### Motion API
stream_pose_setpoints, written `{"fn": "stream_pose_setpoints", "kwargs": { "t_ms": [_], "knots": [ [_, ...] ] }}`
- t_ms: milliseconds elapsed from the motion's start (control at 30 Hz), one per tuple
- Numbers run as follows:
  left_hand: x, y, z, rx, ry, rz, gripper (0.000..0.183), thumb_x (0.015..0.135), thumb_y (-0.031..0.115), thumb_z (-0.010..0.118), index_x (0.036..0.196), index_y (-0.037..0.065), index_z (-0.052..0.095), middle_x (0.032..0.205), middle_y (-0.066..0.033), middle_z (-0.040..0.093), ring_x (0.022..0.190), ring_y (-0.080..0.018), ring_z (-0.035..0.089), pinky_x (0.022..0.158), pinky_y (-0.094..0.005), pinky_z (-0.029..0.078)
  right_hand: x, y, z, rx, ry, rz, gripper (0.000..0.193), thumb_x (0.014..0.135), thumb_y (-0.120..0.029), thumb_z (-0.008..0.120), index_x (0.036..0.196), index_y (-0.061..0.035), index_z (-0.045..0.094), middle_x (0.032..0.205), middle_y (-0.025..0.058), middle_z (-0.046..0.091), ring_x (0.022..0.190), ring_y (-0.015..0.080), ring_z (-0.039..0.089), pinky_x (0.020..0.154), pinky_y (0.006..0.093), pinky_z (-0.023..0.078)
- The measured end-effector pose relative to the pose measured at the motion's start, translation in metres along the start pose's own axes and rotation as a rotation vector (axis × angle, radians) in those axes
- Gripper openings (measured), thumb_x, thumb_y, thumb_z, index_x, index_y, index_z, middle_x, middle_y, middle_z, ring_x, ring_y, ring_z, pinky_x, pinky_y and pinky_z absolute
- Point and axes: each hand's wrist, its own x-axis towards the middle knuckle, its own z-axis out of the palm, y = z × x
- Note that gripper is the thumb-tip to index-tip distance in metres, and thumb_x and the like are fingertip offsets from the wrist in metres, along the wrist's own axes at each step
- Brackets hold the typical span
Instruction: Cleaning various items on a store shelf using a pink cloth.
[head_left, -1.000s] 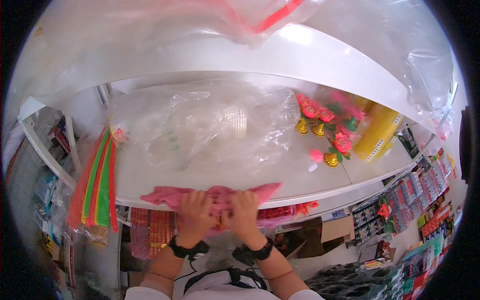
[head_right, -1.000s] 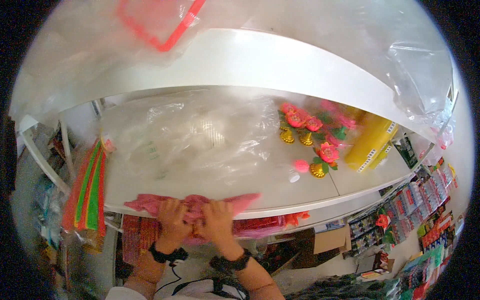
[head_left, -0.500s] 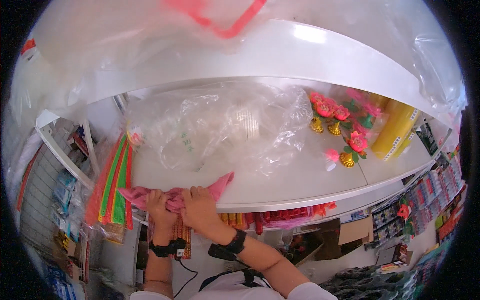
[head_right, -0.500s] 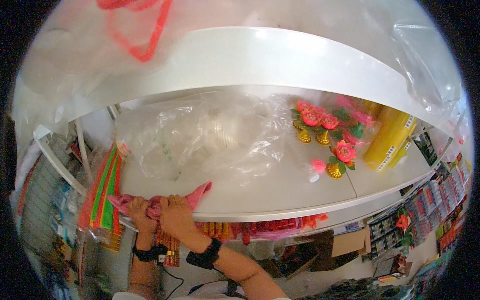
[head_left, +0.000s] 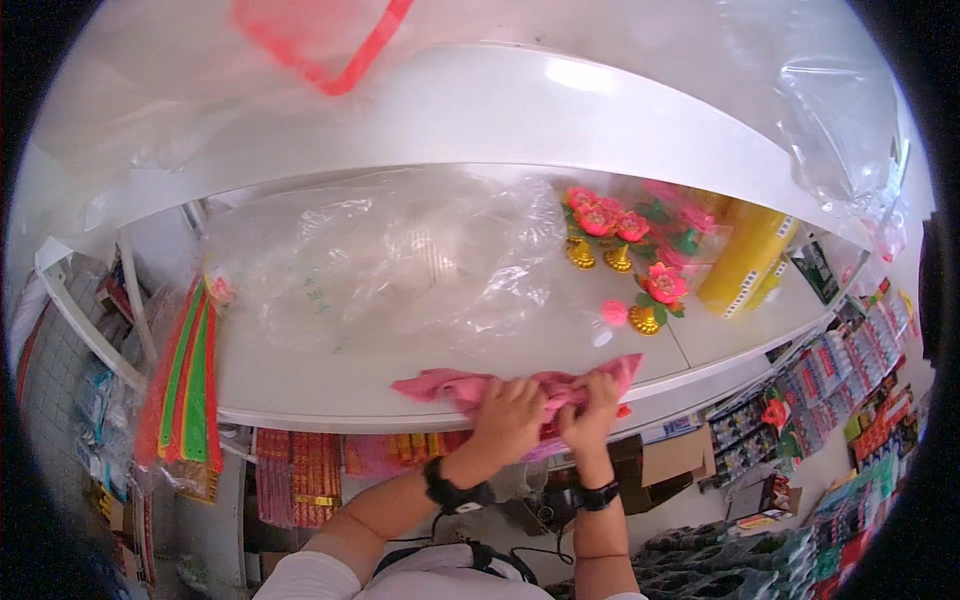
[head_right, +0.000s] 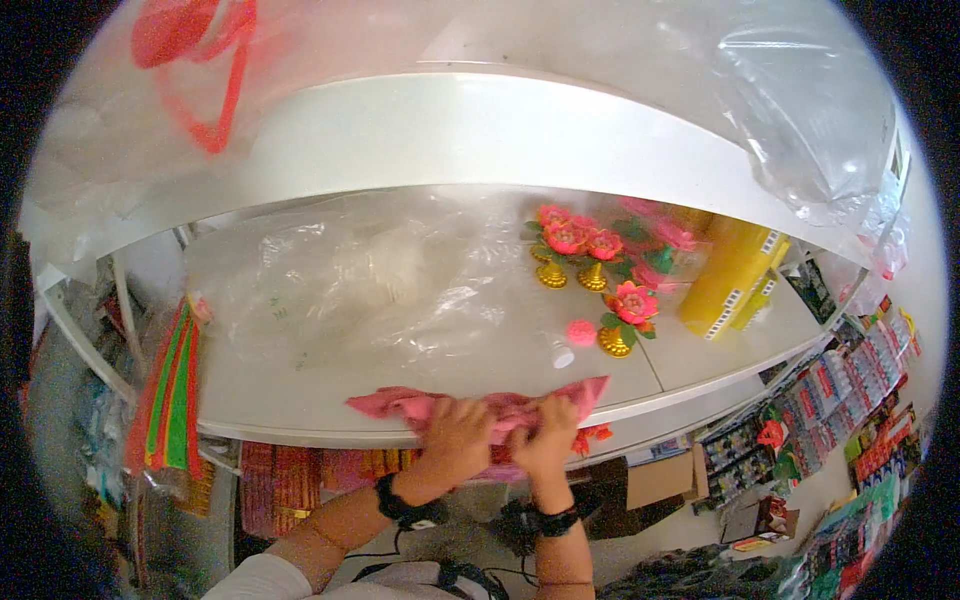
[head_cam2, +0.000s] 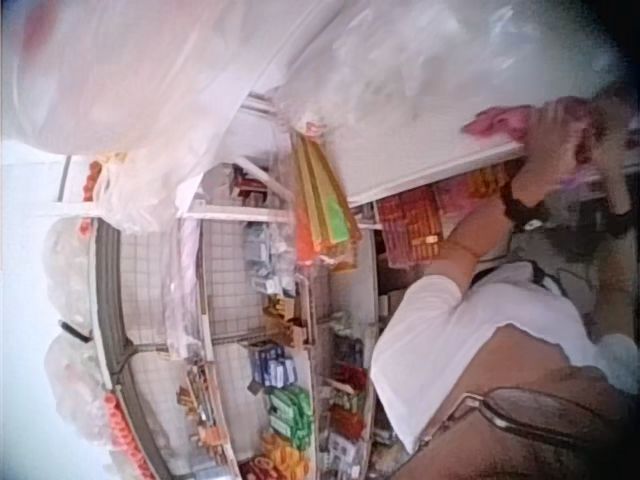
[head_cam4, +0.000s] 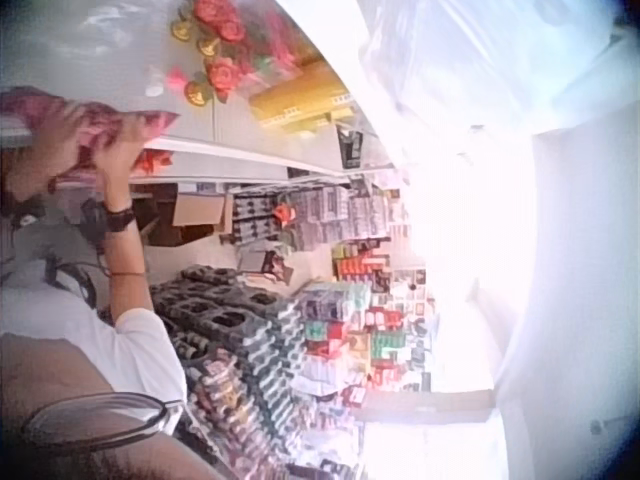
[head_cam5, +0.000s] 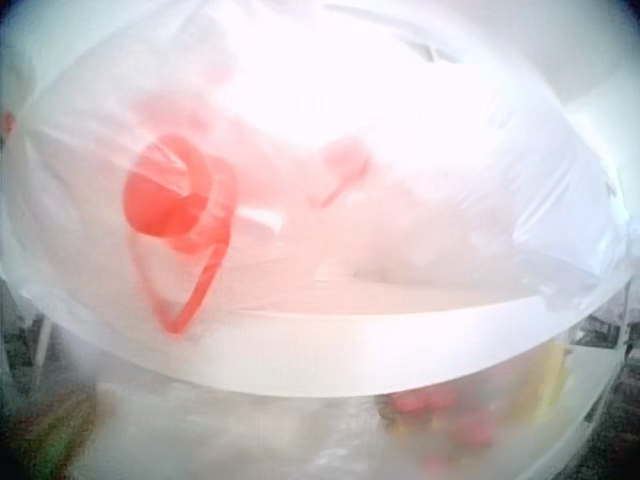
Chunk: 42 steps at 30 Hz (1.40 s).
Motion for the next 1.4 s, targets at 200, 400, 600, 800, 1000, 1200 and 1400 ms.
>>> {"fn": "stream_pose_setpoints", "kwargs": {
  "t_ms": [200,400,600,800,1000,1200,1400],
  "knots": [
    [0.056,0.052,0.053,-0.047,-0.031,0.143,0.016,0.065,0.016,0.052,0.075,0.003,0.053,0.079,-0.0083,0.05,0.081,-0.021,0.047,0.067,-0.0361,0.032,0.01,0.079,-0.043,-0.005,0.145,0.069,0.019,0.052,-0.002,0.043,0.071,-0.0013,0.046,0.07,0.0138,0.045,0.069,0.0305,0.041,0.067,0.0348,0.034],
    [0.066,0.061,0.068,-0.023,-0.077,0.136,0.015,0.067,0.017,0.05,0.074,0.004,0.052,0.074,-0.0071,0.048,0.077,-0.0208,0.045,0.065,-0.0346,0.032,0.014,0.089,-0.047,0.039,0.187,0.136,0.019,0.053,-0.001,0.043,0.071,-0.0009,0.047,0.071,0.015,0.045,0.072,0.0328,0.041,0.069,0.0368,0.034],
    [0.067,0.061,0.065,-0.07,-0.059,0.08,0.015,0.066,0.015,0.05,0.074,0.003,0.053,0.075,-0.0075,0.051,0.078,-0.0214,0.048,0.066,-0.0348,0.034,0.011,0.092,-0.039,0.055,0.257,0.165,0.019,0.052,-0.002,0.042,0.07,-0.0014,0.047,0.069,0.0149,0.046,0.071,0.0328,0.042,0.071,0.037,0.034],
    [0.034,0.026,0.034,-0.13,-0.045,-0.035,0.017,0.063,0.017,0.054,0.073,0.004,0.055,0.072,-0.0067,0.052,0.074,-0.021,0.049,0.063,-0.0348,0.035,0.002,0.034,-0.011,0.087,0.198,0.1,0.014,0.054,-0.004,0.043,0.067,-0.002,0.047,0.066,0.0123,0.047,0.069,0.0312,0.042,0.068,0.0371,0.032],
    [-0.047,-0.059,-0.066,-0.075,0.075,-0.231,0.014,0.053,0.011,0.055,0.065,0.005,0.052,0.069,-0.0073,0.05,0.07,-0.0253,0.048,0.061,-0.0375,0.035,-0.017,-0.092,0.061,-0.049,0.0,-0.065,0.018,0.052,-0.008,0.047,0.069,-0.0025,0.045,0.065,0.0139,0.04,0.065,0.0322,0.04,0.058,0.0396,0.031],
    [-0.126,-0.14,-0.14,0.112,0.303,-0.387,0.018,0.05,0.007,0.056,0.068,0.003,0.052,0.065,-0.0121,0.047,0.066,-0.0307,0.045,0.059,-0.0389,0.034,-0.035,-0.196,0.139,0.198,-0.209,-0.199,0.023,0.053,-0.014,0.055,0.073,-0.0057,0.046,0.07,0.0117,0.043,0.069,0.0286,0.044,0.059,0.0397,0.032],
    [-0.15,-0.168,-0.167,0.158,0.31,-0.443,0.011,0.058,0.009,0.055,0.066,0.002,0.05,0.064,-0.0127,0.045,0.066,-0.0319,0.043,0.062,-0.0383,0.033,-0.041,-0.234,0.171,0.245,-0.077,-0.274,0.021,0.057,-0.014,0.054,0.075,-0.005,0.047,0.074,0.0119,0.046,0.071,0.0263,0.044,0.063,0.0352,0.033]
  ]
}}
